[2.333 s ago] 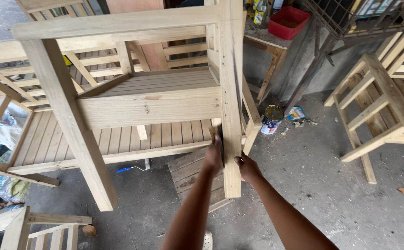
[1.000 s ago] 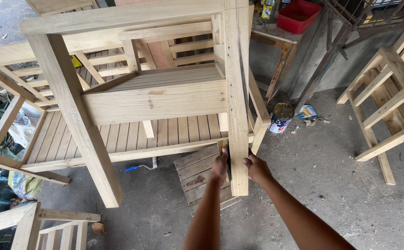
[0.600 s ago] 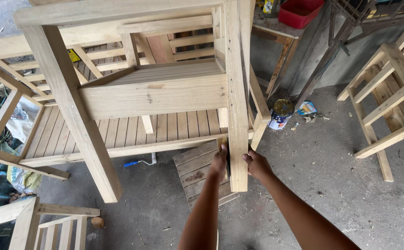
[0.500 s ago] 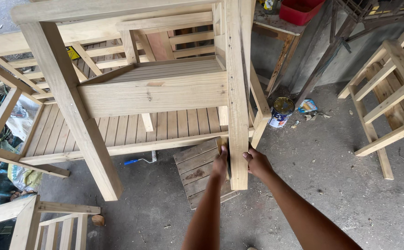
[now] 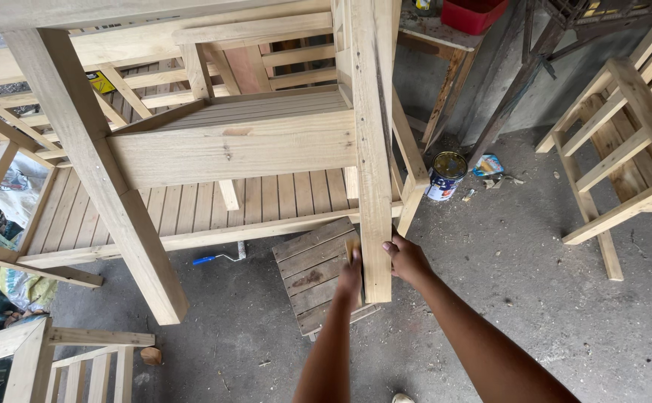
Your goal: The person sands a wooden bench frame using a sanding block, working over the seat slats, rails, and legs. They steady the bench with one hand while rubbing the block along the wood surfaces, repositioning around the furniture to sand different sides and edges.
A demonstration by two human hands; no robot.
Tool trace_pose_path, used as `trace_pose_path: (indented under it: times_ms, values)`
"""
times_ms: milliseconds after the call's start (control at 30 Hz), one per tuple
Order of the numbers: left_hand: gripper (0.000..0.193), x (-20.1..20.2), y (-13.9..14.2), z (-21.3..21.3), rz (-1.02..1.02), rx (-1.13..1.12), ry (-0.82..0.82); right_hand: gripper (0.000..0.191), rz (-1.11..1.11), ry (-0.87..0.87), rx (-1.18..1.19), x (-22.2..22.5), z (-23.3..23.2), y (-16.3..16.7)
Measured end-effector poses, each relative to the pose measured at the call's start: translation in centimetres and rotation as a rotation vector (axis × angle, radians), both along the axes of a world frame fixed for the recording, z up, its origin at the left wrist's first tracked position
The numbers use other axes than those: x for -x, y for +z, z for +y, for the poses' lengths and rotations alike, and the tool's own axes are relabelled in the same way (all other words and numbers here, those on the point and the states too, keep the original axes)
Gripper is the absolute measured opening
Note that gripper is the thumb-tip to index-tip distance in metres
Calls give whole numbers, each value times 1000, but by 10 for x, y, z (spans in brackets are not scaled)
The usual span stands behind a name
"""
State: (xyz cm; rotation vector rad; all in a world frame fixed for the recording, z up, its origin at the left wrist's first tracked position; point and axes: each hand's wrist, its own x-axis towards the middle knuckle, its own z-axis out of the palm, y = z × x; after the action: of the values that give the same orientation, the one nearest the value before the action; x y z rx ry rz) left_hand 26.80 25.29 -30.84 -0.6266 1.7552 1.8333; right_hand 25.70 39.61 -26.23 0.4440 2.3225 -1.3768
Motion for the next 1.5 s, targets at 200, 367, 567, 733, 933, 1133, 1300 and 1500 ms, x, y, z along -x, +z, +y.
trace_pose_path:
  times_ms: [200,367,567,733,933,1133,1300,1500]
  values:
    - [71,-3,-4,1,23,-96,25,42,5,-4,-20,-1,0,4]
    - [75,14,3,-3,153,-213,128,44,34,-24,72,0,-1,-1]
    - [75,-26,-19,7,77,3,101,42,1,-49,71,0,-1,6]
    - [78,38,35,-2,242,-114,78,48,-50,-33,60,-2,-3,20]
    - [78,62,57,-5,439,-188,100,45,-58,3,34,1,-1,15]
    - [66,-33,-26,7,223,-179,221,43,-47,-45,72,5,1,8]
    - [73,19,22,1,214,-183,64,43,-22,-9,46,2,-1,14]
    - [93,78,85,-6,397,-204,66,48,-57,-20,54,-1,-1,23]
